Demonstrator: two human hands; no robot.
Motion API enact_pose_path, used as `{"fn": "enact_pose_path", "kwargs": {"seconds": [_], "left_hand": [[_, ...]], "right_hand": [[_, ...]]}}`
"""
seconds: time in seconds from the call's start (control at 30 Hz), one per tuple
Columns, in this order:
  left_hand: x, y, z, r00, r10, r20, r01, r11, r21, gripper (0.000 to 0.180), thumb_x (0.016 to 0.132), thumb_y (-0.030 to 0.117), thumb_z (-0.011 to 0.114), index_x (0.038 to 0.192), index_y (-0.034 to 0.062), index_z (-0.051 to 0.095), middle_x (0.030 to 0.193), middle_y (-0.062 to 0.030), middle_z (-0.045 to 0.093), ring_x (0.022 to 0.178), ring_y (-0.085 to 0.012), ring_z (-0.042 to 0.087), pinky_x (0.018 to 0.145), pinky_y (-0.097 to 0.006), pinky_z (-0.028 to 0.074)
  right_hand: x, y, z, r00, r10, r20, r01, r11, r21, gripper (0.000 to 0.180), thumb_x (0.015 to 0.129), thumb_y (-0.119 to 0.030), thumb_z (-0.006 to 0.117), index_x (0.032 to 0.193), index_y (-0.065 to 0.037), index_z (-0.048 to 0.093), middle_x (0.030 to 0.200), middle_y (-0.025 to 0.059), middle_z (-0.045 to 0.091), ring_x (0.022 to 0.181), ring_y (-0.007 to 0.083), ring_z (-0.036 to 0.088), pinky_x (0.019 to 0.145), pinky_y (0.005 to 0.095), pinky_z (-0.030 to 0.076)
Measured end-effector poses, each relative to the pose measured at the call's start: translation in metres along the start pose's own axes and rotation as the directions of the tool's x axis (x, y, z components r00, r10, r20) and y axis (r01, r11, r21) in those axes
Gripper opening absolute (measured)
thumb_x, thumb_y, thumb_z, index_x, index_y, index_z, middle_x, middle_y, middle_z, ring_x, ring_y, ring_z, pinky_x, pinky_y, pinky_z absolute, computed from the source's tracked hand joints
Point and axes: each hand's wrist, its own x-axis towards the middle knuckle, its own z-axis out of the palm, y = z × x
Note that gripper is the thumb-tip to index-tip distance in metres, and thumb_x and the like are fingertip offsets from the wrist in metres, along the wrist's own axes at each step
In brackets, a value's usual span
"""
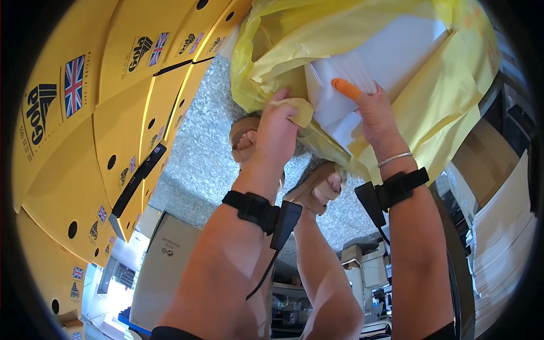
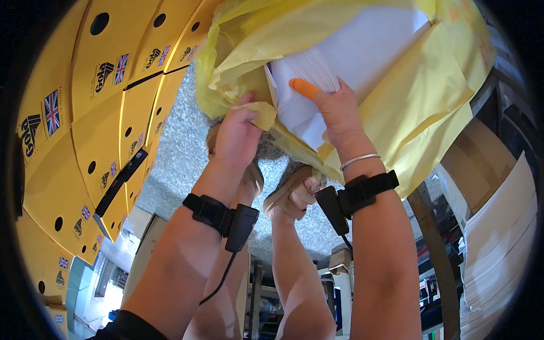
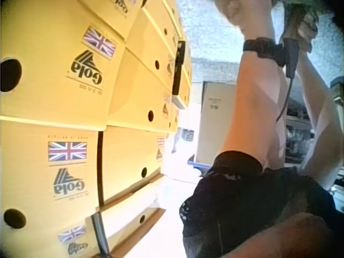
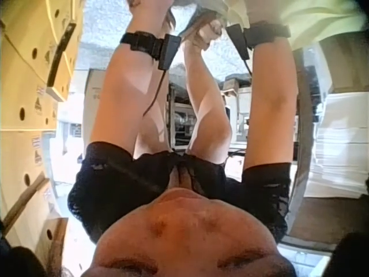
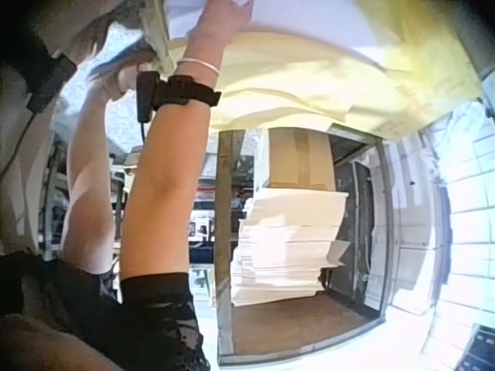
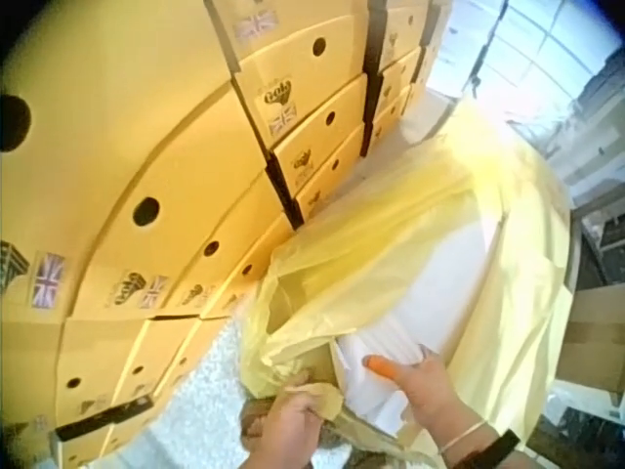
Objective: Wrapping finished shoes in protective paper and placing them onto the conveyor belt.
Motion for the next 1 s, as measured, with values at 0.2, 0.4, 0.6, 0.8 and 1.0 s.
{"fn": "enact_pose_path", "kwargs": {"seconds": [0.2,0.4,0.6,0.8,1.0], "left_hand": [[-0.005,-0.012,0.028,0.949,0.142,0.282,-0.311,0.565,0.764,0.041,0.075,0.001,0.051,0.115,-0.0022,0.056,0.118,-0.0178,0.053,0.109,-0.0276,0.054,0.095,-0.032,0.04],[-0.026,-0.024,0.039,0.903,0.185,0.388,-0.429,0.38,0.819,0.052,0.071,-0.003,0.055,0.122,0.0012,0.054,0.122,-0.0169,0.05,0.114,-0.0317,0.05,0.098,-0.034,0.038],[-0.03,-0.034,0.042,0.816,0.23,0.531,-0.566,0.123,0.815,0.058,0.066,0.002,0.059,0.123,0.014,0.056,0.126,-0.0135,0.05,0.117,-0.0363,0.047,0.099,-0.047,0.035],[-0.023,-0.014,-0.023,0.78,0.042,0.625,-0.597,-0.253,0.762,0.062,0.065,0.012,0.071,0.124,0.0069,0.054,0.123,-0.018,0.048,0.118,-0.0375,0.043,0.099,-0.044,0.036],[-0.063,-0.032,0.058,0.76,0.119,0.639,-0.617,-0.176,0.767,0.079,0.058,0.023,0.084,0.125,-0.0001,0.049,0.121,-0.0166,0.054,0.114,-0.0294,0.05,0.097,-0.04,0.038]], "right_hand": [[-0.018,0.02,-0.014,0.992,-0.077,0.096,0.035,0.923,0.384,0.039,0.076,-0.009,0.074,0.11,0.002,0.057,0.104,0.0065,0.062,0.095,0.0159,0.059,0.081,0.0284,0.048],[-0.046,0.032,-0.002,0.974,-0.202,0.103,0.183,0.969,0.168,0.038,0.077,-0.009,0.072,0.111,0.002,0.058,0.106,0.0059,0.06,0.096,0.0143,0.057,0.082,0.0276,0.046],[-0.036,0.027,-0.016,0.949,-0.312,-0.044,0.31,0.95,-0.037,0.036,0.078,-0.012,0.072,0.109,0.003,0.059,0.101,0.0054,0.062,0.092,0.0138,0.057,0.08,0.0279,0.047],[-0.036,-0.012,-0.038,0.923,-0.358,-0.139,0.35,0.933,-0.081,0.029,0.08,-0.014,0.071,0.103,0.003,0.064,0.094,0.0064,0.066,0.084,0.0119,0.059,0.072,0.026,0.047],[-0.058,-0.057,-0.041,0.907,-0.417,-0.056,0.399,0.895,-0.199,0.025,0.079,-0.016,0.071,0.096,0.003,0.068,0.087,0.005,0.068,0.078,0.0096,0.061,0.066,0.0249,0.047]]}}
